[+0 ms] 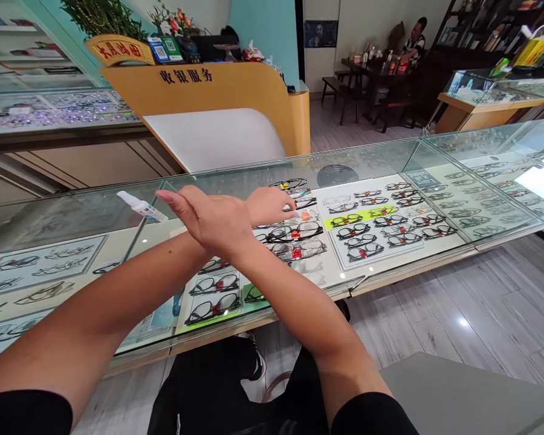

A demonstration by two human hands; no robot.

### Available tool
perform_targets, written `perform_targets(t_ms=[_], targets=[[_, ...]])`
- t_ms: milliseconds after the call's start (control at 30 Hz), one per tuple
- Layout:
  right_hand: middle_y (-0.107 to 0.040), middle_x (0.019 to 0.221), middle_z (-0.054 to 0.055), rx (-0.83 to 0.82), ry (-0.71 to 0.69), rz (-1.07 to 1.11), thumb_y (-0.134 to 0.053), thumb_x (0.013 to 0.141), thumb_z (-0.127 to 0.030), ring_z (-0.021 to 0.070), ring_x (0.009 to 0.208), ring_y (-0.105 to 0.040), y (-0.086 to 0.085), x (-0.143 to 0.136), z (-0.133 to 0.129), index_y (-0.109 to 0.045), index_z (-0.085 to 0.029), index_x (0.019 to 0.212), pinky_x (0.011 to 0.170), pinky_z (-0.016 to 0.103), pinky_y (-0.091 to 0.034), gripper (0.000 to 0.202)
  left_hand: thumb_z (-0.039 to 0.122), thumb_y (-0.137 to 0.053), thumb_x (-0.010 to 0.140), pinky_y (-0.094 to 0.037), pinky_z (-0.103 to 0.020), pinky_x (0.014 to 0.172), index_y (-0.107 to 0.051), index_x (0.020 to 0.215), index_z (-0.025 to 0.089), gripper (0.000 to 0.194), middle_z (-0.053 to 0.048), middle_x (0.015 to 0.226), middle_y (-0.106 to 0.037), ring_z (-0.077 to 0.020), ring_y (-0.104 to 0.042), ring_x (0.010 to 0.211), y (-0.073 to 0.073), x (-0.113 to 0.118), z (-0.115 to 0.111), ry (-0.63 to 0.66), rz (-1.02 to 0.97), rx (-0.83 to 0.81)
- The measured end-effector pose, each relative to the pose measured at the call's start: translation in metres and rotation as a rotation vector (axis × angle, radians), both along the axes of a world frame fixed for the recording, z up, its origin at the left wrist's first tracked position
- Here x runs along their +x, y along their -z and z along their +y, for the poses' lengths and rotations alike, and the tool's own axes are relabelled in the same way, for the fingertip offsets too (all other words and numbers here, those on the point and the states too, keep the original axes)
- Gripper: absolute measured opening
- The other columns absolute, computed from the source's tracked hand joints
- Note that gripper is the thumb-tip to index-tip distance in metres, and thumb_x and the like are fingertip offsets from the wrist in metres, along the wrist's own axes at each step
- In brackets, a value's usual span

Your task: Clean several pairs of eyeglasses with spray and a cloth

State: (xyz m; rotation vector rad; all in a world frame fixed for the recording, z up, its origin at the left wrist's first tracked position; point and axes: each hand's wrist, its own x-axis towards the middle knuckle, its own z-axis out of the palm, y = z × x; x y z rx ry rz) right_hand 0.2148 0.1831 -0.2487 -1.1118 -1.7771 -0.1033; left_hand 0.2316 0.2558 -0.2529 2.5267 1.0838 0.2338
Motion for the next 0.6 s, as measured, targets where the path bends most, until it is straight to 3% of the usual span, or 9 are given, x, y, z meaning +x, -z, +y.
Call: perform_targets(t_ms=[233,433,600], targets=[[-0.065,0.073,-0.003,-0.063,0.030,0.073,-0.053,0.117,-0.041,0.0113,0.067,-0.063,-0.007,0.003,-0.004,-0.062,-0.024,0.089,0.068,0.027,-0.041,0.034,0.034,-0.082,0.082,-0.036,-0.036,0.072,-0.085,0.092,0.024,0.015,-0.009,0.079,-0.075,-0.0271,-0.066,0.082,-0.005,0.002,0.020,-0.059,0.073,0.161],[-0.054,0.061,-0.003,0.008,0.066,0.114,-0.056,0.114,-0.051,0.0134,0.060,-0.052,-0.001,0.000,0.000,-0.053,-0.025,0.073,0.064,0.030,-0.040,0.049,0.034,-0.080,0.084,-0.039,-0.033,0.072,-0.088,0.090,0.025,0.013,-0.009,0.096,-0.082,-0.0247,-0.067,0.084,0.005,0.008,0.031,-0.014,0.106,0.098],[-0.052,0.059,-0.002,0.092,0.025,0.145,-0.058,0.110,-0.064,0.0143,0.057,-0.051,0.003,-0.001,-0.002,-0.060,-0.025,0.077,0.061,0.031,-0.042,0.051,0.032,-0.081,0.082,-0.039,-0.033,0.071,-0.088,0.087,0.026,0.011,-0.007,0.094,-0.082,-0.0222,-0.064,0.079,0.004,0.005,0.028,-0.008,0.018,0.004]])
